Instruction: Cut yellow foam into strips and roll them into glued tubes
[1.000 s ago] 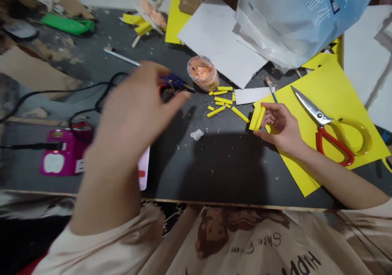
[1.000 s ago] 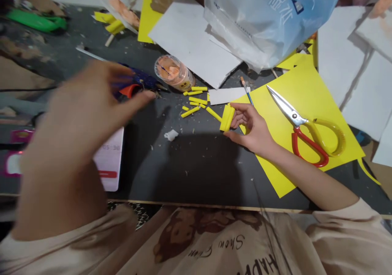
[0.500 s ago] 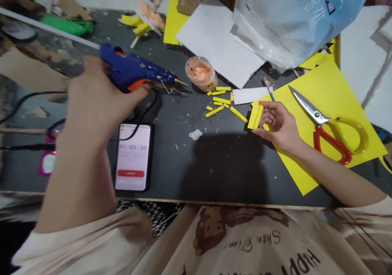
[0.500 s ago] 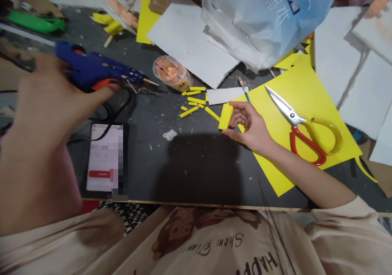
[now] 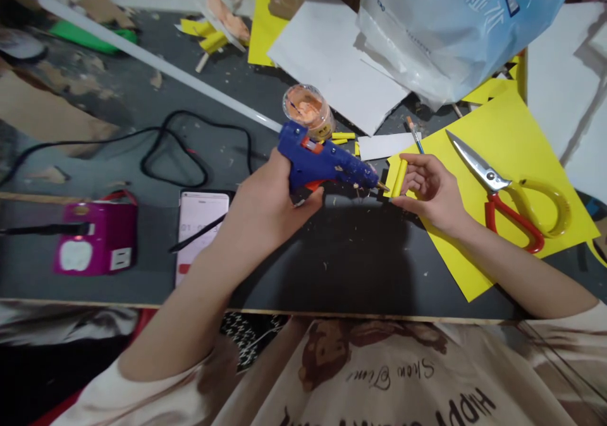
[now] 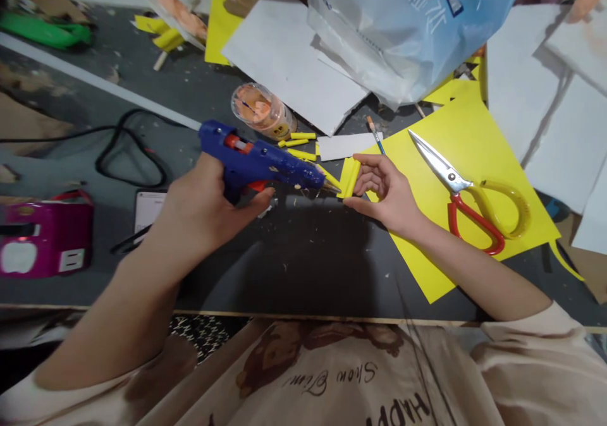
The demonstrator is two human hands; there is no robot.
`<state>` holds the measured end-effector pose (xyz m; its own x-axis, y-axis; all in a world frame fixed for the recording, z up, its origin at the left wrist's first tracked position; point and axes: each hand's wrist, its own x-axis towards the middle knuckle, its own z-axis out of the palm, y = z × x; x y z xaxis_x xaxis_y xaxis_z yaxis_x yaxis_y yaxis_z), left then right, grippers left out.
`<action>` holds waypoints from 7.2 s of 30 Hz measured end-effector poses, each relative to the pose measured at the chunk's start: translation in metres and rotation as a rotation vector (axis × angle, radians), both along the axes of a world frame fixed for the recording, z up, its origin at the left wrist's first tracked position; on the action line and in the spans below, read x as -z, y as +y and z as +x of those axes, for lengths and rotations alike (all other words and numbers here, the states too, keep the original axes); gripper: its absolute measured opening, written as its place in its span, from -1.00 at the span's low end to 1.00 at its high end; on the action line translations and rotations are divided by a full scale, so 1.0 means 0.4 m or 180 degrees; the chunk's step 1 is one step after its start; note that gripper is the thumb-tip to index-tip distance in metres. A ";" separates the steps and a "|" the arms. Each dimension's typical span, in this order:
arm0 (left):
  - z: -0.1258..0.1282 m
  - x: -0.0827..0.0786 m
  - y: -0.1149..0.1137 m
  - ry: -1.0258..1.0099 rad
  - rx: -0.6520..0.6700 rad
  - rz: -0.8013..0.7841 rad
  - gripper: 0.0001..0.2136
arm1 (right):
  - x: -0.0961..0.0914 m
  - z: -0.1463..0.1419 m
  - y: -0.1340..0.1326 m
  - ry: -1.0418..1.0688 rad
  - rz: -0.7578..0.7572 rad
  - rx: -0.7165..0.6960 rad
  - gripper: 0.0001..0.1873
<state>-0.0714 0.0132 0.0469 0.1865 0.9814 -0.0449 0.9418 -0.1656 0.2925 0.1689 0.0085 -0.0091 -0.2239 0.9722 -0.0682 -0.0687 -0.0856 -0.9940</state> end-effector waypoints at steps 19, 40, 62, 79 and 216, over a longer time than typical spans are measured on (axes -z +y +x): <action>-0.015 0.034 0.004 0.0289 0.0384 0.0443 -0.61 | -0.001 -0.002 -0.004 0.0080 0.0000 -0.0017 -0.40; 0.005 0.006 0.013 0.0236 0.0129 0.0248 -0.67 | 0.001 -0.006 -0.015 -0.0139 0.0502 -0.0077 -0.44; -0.004 -0.001 0.030 0.0417 0.0185 0.0268 -0.66 | 0.001 -0.005 -0.021 -0.0521 0.0769 -0.0247 -0.45; -0.092 -0.078 0.053 0.1301 -0.1121 -0.0546 -0.35 | 0.013 -0.004 -0.010 -0.0268 0.0500 0.0146 -0.42; 0.181 0.136 -0.007 -0.4536 -0.0175 -0.1014 -0.85 | -0.015 -0.015 -0.033 -0.0271 -0.0053 0.0310 -0.78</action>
<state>0.0009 0.0103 -0.0076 0.2212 0.9727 -0.0702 -0.1681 0.1089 0.9797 0.1627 -0.0047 -0.0032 -0.1211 0.9877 -0.0994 0.0071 -0.0992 -0.9950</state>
